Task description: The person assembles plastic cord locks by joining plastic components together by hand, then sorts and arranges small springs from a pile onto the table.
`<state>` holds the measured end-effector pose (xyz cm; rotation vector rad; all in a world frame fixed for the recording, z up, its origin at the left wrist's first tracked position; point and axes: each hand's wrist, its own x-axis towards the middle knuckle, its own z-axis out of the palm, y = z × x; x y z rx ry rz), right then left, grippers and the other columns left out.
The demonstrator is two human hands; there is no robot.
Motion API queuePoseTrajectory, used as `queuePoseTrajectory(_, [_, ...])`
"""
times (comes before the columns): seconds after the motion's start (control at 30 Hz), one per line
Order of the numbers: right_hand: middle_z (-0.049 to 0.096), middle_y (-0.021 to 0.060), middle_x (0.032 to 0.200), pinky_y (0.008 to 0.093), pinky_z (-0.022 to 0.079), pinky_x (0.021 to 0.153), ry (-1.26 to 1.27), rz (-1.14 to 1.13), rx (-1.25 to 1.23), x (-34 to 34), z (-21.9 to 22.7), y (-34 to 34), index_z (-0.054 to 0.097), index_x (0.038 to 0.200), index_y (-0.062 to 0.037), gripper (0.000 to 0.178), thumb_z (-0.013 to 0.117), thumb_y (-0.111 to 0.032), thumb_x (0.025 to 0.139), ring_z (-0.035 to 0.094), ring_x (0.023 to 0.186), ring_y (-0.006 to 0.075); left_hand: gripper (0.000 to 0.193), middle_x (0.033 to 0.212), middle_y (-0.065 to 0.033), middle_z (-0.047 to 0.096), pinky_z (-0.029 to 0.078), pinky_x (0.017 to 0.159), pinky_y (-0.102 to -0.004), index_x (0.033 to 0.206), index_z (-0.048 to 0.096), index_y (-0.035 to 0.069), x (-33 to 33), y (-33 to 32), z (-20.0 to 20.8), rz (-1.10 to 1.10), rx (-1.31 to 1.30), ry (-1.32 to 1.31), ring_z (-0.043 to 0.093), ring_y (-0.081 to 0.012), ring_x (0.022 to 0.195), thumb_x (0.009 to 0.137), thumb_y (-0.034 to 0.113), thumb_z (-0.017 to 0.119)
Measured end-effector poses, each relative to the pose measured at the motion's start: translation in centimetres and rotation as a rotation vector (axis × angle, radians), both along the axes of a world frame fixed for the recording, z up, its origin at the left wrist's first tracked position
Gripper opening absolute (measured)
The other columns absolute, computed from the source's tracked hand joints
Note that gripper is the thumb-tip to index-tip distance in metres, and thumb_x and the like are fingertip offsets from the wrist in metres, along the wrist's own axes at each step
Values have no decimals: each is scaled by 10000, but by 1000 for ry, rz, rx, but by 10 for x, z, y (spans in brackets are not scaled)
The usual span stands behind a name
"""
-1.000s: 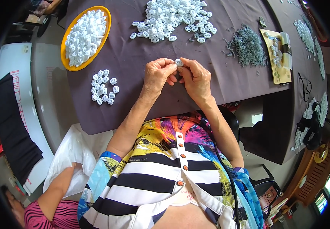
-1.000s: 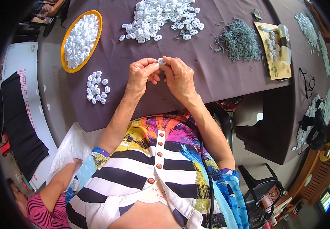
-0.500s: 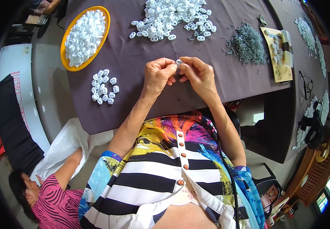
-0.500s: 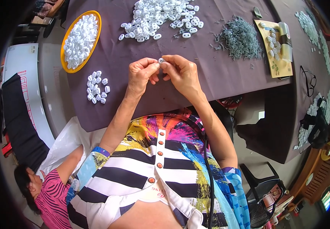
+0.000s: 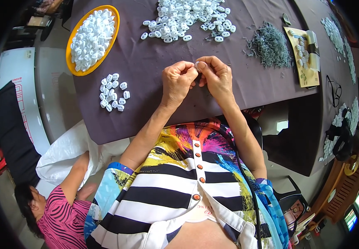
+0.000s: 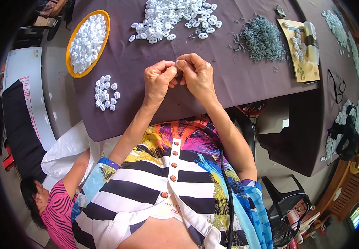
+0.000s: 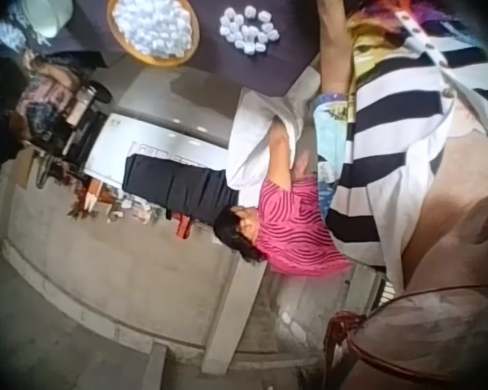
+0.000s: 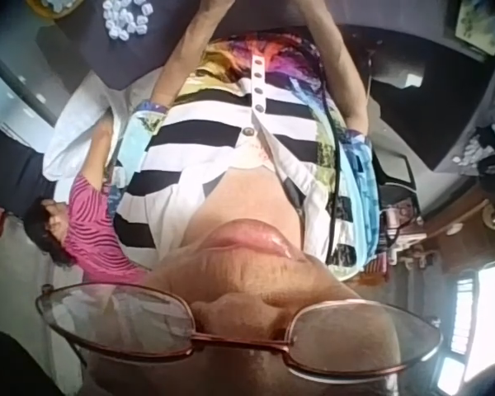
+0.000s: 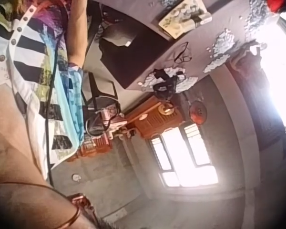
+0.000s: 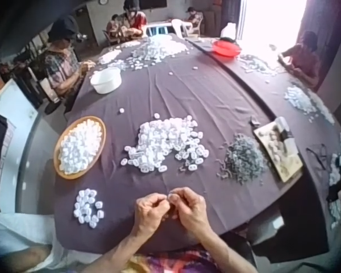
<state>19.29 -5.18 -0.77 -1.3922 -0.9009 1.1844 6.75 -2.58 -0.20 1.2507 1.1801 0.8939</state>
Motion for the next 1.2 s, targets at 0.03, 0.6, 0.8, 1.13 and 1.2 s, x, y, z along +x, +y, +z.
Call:
queuePoseTrajectory(0.03, [594, 0, 662, 207, 445, 468, -4, -1, 24, -1, -1, 0, 655, 937, -8, 114, 591, -91, 893, 529, 519, 53, 123, 655, 7, 608, 451, 456, -194, 836, 671, 8, 0, 1, 2, -2, -52, -34, 553, -50, 517, 839, 104, 594])
queuePoseTrajectory(0.6, [590, -4, 845, 195, 480, 597, 87, 98, 112, 6, -9, -6, 571, 1168, -1, 292, 565, 35, 878, 554, 699, 49, 185, 728, -53, 654, 496, 468, -204, 976, 652, -11, -10, 8, -4, -123, -191, -199, 599, -88, 544, 894, 151, 617])
queuePoseTrajectory(0.8, [606, 14, 863, 186, 489, 566, 115, 57, 98, 10, -11, -8, 565, 1162, -3, 294, 585, 18, 869, 574, 684, 53, 171, 712, -56, 642, 482, 433, -204, 952, 654, -9, -6, 10, -4, -59, -243, -159, 585, -95, 505, 891, 146, 617])
queuePoseTrajectory(1.13, [616, 37, 843, 199, 496, 501, 71, -16, 32, 6, -5, -7, 573, 1066, 14, 211, 597, -3, 857, 569, 636, 67, 180, 675, -44, 618, 463, 412, -205, 912, 656, -8, -8, 11, -1, -59, -282, -164, 574, -99, 479, 883, 167, 627])
queuePoseTrajectory(1.2, [615, 41, 836, 200, 494, 496, 70, -27, 45, 5, -5, -7, 570, 1054, 18, 204, 598, -2, 852, 569, 628, 70, 178, 673, -43, 617, 463, 414, -207, 904, 656, -9, -8, 11, -1, -70, -279, -165, 573, -99, 479, 884, 165, 627])
